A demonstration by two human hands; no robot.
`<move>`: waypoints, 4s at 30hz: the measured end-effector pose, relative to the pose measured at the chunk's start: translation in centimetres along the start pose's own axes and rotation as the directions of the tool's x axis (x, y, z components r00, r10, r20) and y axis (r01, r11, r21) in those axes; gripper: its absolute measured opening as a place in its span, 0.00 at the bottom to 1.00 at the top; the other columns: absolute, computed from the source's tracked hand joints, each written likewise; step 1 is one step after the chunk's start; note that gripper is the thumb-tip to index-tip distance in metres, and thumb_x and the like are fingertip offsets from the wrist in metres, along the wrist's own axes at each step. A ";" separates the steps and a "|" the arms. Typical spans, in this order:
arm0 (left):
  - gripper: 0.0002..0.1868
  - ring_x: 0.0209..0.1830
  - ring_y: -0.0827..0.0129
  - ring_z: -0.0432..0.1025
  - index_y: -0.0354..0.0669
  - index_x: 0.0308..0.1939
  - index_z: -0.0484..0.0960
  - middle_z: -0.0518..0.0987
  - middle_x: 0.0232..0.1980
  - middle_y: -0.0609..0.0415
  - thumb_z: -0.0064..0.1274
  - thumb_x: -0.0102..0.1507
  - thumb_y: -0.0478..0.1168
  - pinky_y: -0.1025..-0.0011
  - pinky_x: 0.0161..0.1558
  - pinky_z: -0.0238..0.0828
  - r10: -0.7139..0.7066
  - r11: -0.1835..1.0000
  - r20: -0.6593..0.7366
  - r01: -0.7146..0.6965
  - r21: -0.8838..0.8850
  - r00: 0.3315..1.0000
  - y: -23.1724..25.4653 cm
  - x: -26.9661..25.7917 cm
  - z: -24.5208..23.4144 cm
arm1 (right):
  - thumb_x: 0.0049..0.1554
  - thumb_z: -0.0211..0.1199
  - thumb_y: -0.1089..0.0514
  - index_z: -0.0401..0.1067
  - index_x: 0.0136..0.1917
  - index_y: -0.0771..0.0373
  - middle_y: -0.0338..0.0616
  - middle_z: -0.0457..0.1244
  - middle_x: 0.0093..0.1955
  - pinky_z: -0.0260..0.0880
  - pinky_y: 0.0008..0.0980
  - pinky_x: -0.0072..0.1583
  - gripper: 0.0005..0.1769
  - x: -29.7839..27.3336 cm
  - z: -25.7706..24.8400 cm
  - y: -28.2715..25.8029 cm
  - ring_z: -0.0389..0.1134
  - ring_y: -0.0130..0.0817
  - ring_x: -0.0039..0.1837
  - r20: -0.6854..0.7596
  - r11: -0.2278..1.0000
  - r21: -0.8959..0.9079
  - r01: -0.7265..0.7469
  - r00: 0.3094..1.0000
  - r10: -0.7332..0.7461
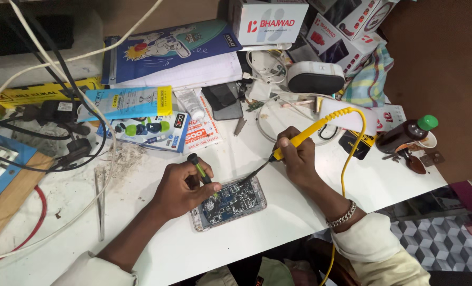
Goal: The person uses a soldering iron and a screwdriver to work on a small circuit board placed on a cluttered workbench. They repeatedly apply heat to specific points on the board while using the screwdriver to manipulate components or solder.
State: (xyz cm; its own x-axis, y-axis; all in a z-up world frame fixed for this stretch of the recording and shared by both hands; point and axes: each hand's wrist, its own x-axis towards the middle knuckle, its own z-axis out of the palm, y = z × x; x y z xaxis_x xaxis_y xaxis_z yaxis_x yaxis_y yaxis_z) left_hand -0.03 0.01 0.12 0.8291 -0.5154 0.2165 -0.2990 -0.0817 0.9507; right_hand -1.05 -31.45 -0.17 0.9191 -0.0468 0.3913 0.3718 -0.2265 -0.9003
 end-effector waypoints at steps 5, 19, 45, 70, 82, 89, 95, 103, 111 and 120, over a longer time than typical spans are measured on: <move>0.15 0.17 0.86 0.59 0.39 0.34 0.82 0.70 0.19 0.64 0.70 0.56 0.46 0.80 0.21 0.53 -0.022 0.999 -0.021 0.023 0.047 1.000 0.0 0.0 0.0 | 0.67 0.52 0.49 0.66 0.41 0.65 0.38 0.60 0.34 0.57 0.23 0.36 0.19 -0.1 -0.2 0.2 0.56 0.20 0.34 0.005 1.000 -0.027 -0.004 1.000 0.004; 0.14 0.17 0.86 0.59 0.40 0.33 0.82 0.70 0.19 0.65 0.68 0.57 0.45 0.80 0.20 0.53 -0.007 0.999 -0.024 0.008 0.041 1.000 0.1 -0.1 0.0 | 0.67 0.53 0.43 0.66 0.40 0.64 0.37 0.61 0.33 0.58 0.23 0.36 0.24 -0.1 -0.3 0.5 0.58 0.20 0.33 0.000 0.996 -0.073 0.047 0.999 -0.047; 0.12 0.19 0.85 0.62 0.36 0.33 0.81 0.71 0.19 0.62 0.65 0.61 0.42 0.80 0.24 0.60 0.066 0.998 -0.072 -0.066 -0.003 0.995 -0.1 -0.3 0.1 | 0.68 0.54 0.45 0.65 0.40 0.66 0.39 0.60 0.35 0.64 0.27 0.40 0.24 -0.3 -0.5 0.7 0.61 0.25 0.37 0.030 0.989 -0.034 0.146 0.989 -0.145; 0.15 0.30 0.61 0.71 0.32 0.48 0.77 0.77 0.30 0.44 0.47 0.70 0.43 0.65 0.36 0.65 -0.098 0.455 -0.025 0.022 -0.890 0.995 -2.0 -0.4 -2.1 | 0.67 0.52 0.40 0.64 0.40 0.64 0.39 0.60 0.34 0.59 0.24 0.38 0.26 -0.5 -0.6 0.9 0.58 0.22 0.35 0.020 0.996 -0.018 0.088 0.996 -0.088; 0.15 0.27 0.64 0.67 0.30 0.44 0.78 0.75 0.32 0.47 0.48 0.72 0.42 0.65 0.32 0.63 -0.139 0.402 -0.028 0.030 -0.915 0.990 -2.8 -0.9 -1.9 | 0.65 0.52 0.39 0.67 0.43 0.64 0.40 0.62 0.35 0.57 0.24 0.37 0.25 -0.8 -0.7 1.4 0.58 0.23 0.35 -0.024 0.999 -0.042 0.011 1.000 -0.012; 0.14 0.28 0.60 0.76 0.28 0.48 0.80 0.82 0.41 0.39 0.49 0.66 0.37 0.66 0.33 0.71 -0.096 0.420 -0.054 -0.009 -0.907 0.994 -2.7 -0.4 -2.2 | 0.65 0.56 0.36 0.64 0.43 0.65 0.43 0.61 0.37 0.55 0.25 0.37 0.28 -0.7 -0.5 0.9 0.58 0.25 0.36 -0.036 0.998 0.054 0.014 0.999 -0.012; 0.12 0.26 0.68 0.74 0.29 0.45 0.79 0.81 0.37 0.45 0.49 0.67 0.38 0.71 0.31 0.69 -0.067 0.614 -0.061 -0.007 -0.789 0.996 -1.8 -0.1 -1.8 | 0.64 0.56 0.35 0.63 0.43 0.66 0.44 0.61 0.36 0.56 0.25 0.37 0.29 -0.4 -0.3 0.1 0.59 0.27 0.35 -0.055 0.997 0.080 0.009 0.998 -0.005; 0.11 0.26 0.81 0.68 0.36 0.40 0.79 0.77 0.30 0.58 0.51 0.69 0.42 0.78 0.29 0.64 -0.055 0.903 -0.051 0.028 -0.428 0.997 -0.7 -0.9 -0.9 | 0.65 0.61 0.37 0.61 0.44 0.67 0.45 0.57 0.35 0.64 0.30 0.38 0.30 -0.3 -0.8 1.7 0.60 0.32 0.35 -0.076 0.952 0.294 0.086 0.995 -0.067; 0.18 0.24 0.85 0.58 0.42 0.29 0.70 0.68 0.25 0.65 0.54 0.72 0.43 0.78 0.26 0.53 -0.028 0.936 -0.154 -0.029 -0.351 0.988 -0.7 -0.7 -0.7 | 0.65 0.61 0.37 0.62 0.44 0.67 0.44 0.58 0.34 0.64 0.29 0.37 0.30 -0.3 -1.0 1.9 0.61 0.33 0.32 -0.062 0.953 0.278 0.122 0.992 -0.109; 0.21 0.14 0.70 0.63 0.38 0.29 0.73 0.70 0.20 0.53 0.41 0.73 0.47 0.72 0.21 0.60 -0.159 0.750 -0.186 -0.003 -0.661 0.970 -0.9 -0.3 -1.5 | 0.65 0.62 0.36 0.62 0.44 0.66 0.44 0.57 0.38 0.65 0.29 0.38 0.30 -0.5 -0.9 2.2 0.61 0.33 0.35 -0.055 0.957 0.278 0.087 0.996 -0.075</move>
State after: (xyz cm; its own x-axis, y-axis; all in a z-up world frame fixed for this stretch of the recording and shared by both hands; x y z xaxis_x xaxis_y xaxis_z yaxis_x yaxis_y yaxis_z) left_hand 0.72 1.56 -0.51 0.9393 -0.3282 0.0996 0.0852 0.5044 0.8592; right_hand -0.83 -32.81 -2.19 0.8801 -0.0828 0.4675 0.4722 0.0494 -0.8801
